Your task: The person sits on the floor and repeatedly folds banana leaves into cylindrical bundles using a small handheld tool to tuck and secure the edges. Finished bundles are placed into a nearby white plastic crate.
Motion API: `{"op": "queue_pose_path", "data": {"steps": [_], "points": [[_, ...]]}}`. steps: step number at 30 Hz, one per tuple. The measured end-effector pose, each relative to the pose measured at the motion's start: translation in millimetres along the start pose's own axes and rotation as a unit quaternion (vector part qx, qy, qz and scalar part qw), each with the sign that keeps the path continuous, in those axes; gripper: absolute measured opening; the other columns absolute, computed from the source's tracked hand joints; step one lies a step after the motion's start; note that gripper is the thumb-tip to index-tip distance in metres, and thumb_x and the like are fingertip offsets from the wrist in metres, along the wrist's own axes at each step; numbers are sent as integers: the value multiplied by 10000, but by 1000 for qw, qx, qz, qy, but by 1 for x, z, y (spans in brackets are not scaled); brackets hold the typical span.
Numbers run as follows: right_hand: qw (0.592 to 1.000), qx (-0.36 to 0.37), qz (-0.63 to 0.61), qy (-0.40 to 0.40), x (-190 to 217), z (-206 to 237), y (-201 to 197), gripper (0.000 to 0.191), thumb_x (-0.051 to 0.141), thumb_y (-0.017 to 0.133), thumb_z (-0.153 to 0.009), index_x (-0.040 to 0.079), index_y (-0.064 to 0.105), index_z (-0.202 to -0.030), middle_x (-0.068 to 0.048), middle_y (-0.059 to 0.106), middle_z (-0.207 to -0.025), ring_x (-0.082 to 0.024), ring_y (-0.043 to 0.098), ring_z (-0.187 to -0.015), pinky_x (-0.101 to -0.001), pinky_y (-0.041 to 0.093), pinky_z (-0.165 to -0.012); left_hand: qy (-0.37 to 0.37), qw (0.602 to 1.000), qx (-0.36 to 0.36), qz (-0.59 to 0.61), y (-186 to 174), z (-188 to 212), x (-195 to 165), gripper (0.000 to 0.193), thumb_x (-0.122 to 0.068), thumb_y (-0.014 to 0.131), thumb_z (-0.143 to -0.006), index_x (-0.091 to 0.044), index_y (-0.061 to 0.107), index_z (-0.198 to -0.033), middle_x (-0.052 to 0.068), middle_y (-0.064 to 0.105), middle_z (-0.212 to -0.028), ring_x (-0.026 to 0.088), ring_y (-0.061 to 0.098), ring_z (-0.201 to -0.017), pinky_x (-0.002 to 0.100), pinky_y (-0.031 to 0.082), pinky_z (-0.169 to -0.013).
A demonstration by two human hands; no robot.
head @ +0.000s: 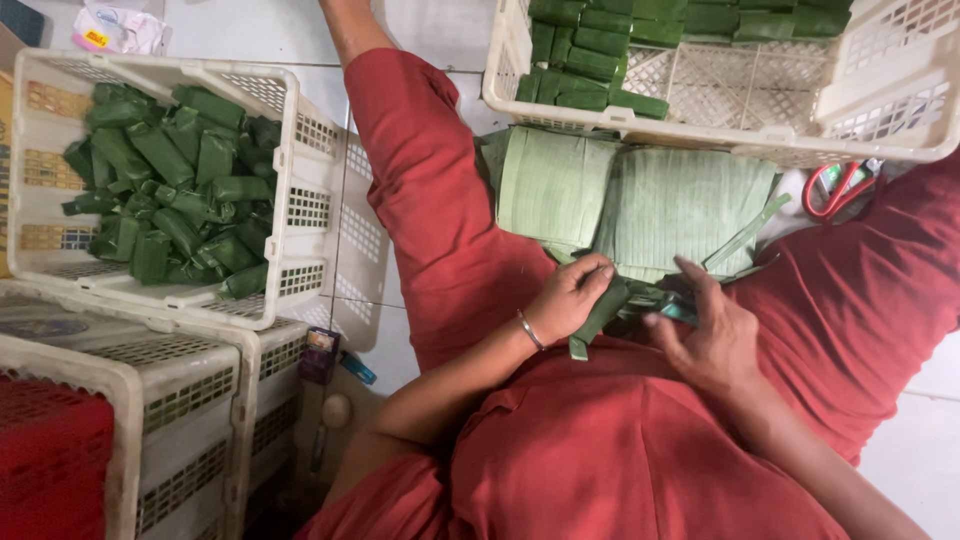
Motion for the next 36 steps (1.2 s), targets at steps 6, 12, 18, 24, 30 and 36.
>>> {"op": "queue_pose_path", "data": {"steps": [6, 12, 18, 24, 30, 36], "points": [[984, 82, 147, -50, 38, -18, 1, 604, 365, 848, -720, 72, 676, -1219, -126, 669, -886, -310, 681, -746, -427, 552, -655, -22, 996, -4, -87, 0, 1, -28, 197, -233, 579, -1047, -53, 659, -1058, 88, 670, -766, 151, 629, -674, 305, 512, -636], [978, 144, 139, -56, 29, -19, 16, 511, 361, 851, -697, 44, 651, -1043, -119, 676, -911, -315, 692, -778, -434, 558, -666, 134, 979, 9, -153, 3, 8, -77, 113, -158, 581, -1031, -55, 628, -1037, 137, 677, -933, 328, 677, -823, 391, 528, -706], [984, 109, 94, -101, 21, -8, 25, 490, 283, 830, -756, -26, 654, -1094, -127, 684, -800, -283, 692, -700, -408, 540, -582, 183, 969, 10, -166, 2, 13, -93, 73, -131, 578, -1034, -61, 596, -1037, 113, 652, -957, 335, 658, -876, 412, 530, -759], [983, 107, 102, -105, 2, -3, 46, 387, 288, 821, -817, 14, 632, -1013, -118, 689, -788, -284, 700, -699, -406, 537, -565, 166, 967, 3, -193, 3, 14, -80, 83, -137, 578, -1012, -64, 608, -1039, 114, 666, -960, 330, 668, -855, 414, 538, -733], [989, 135, 68, -8, -12, -7, 53, 497, 370, 814, -770, 53, 666, -1123, -170, 719, -840, -355, 714, -737, -454, 557, -624, 62, 985, 1, -159, -6, 7, -30, 137, -180, 582, -1044, -59, 640, -1071, 99, 698, -957, 257, 698, -848, 363, 554, -740], [978, 181, -28, 98, -35, -16, 53, 412, 309, 694, -903, 43, 645, -1213, -230, 696, -1082, -376, 699, -974, -454, 554, -835, -87, 978, -143, 122, -119, 8, 0, 268, -252, 577, -1045, -42, 690, -1168, 37, 704, -1057, 146, 653, -955, 302, 546, -843]]}}
Point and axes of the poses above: each hand's wrist, its own z-axis away from the middle knuckle, its own y-axis out of the palm, x = y × z, the point moved 8 cm from there along -z, towards the middle knuckle
